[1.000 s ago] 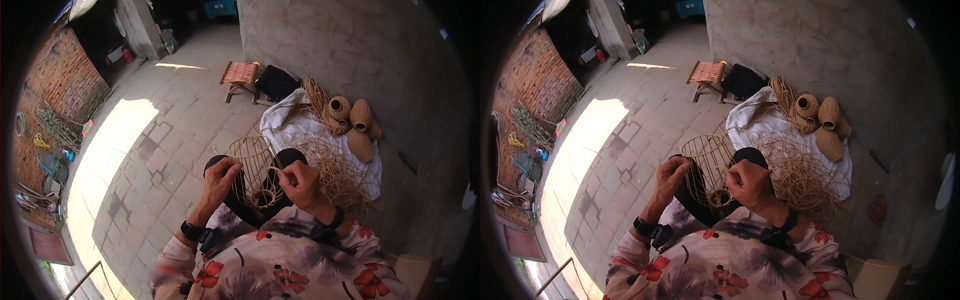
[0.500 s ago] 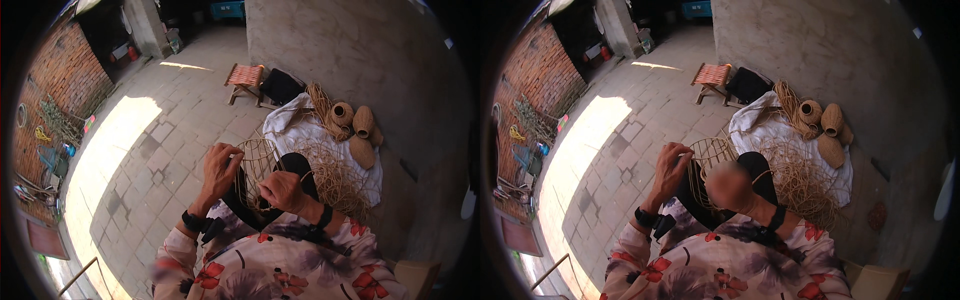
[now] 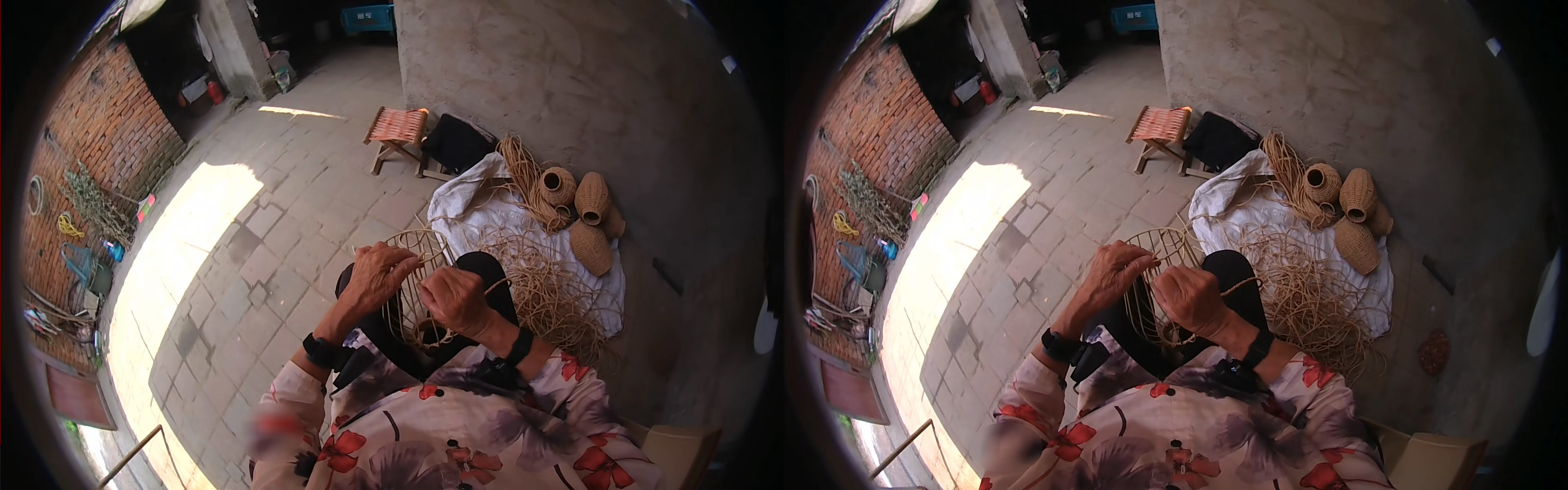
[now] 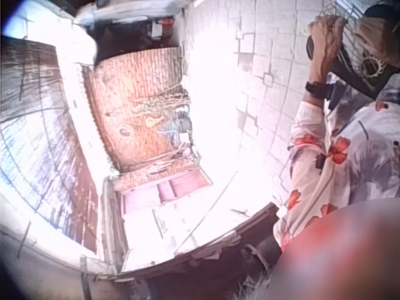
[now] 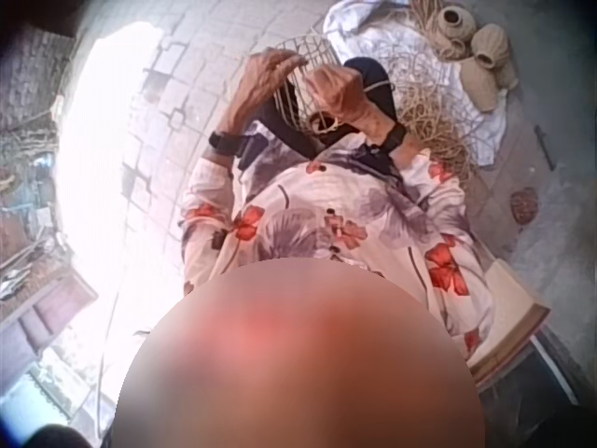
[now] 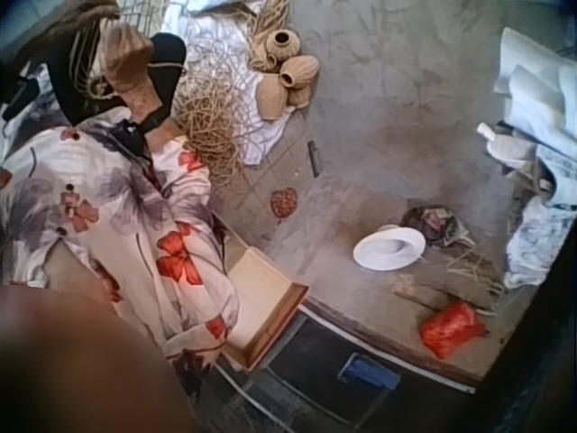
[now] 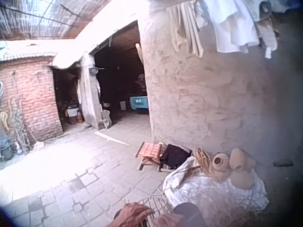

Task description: Weaving a basket using natural fibers.

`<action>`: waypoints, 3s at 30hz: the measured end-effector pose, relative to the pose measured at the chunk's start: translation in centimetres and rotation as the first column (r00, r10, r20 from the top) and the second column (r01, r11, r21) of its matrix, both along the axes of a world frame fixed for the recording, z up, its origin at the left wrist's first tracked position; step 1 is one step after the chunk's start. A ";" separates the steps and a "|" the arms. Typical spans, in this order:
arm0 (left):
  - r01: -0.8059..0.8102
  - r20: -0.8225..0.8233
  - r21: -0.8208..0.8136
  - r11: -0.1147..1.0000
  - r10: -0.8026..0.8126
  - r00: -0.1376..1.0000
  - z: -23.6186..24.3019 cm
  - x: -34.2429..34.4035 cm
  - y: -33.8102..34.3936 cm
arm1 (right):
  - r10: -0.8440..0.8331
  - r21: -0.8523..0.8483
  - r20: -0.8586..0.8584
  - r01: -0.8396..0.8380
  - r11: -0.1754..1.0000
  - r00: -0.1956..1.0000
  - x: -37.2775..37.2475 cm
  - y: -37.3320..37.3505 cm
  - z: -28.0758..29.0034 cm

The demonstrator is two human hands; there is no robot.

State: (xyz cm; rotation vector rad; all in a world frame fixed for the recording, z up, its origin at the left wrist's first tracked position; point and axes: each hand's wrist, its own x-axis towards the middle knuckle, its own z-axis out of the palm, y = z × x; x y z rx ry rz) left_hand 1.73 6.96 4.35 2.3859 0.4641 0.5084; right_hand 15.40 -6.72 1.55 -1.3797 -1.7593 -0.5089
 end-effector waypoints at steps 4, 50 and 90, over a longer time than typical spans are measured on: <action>-0.047 0.024 -0.136 0.990 0.051 0.998 -0.3 0.0 -0.1 | -0.005 -0.002 -0.040 0.005 1.000 0.999 -0.1 -0.1 -0.1; 0.025 0.178 -0.153 0.988 0.003 0.984 -2.0 -0.1 -2.3 | -0.110 -0.103 -0.175 0.092 0.990 0.979 1.7 -1.1 4.9; 0.144 0.117 -0.102 0.984 -0.131 0.984 -1.3 -0.2 -1.6 | -0.271 -0.326 -0.429 0.133 0.936 0.862 0.1 -3.9 0.1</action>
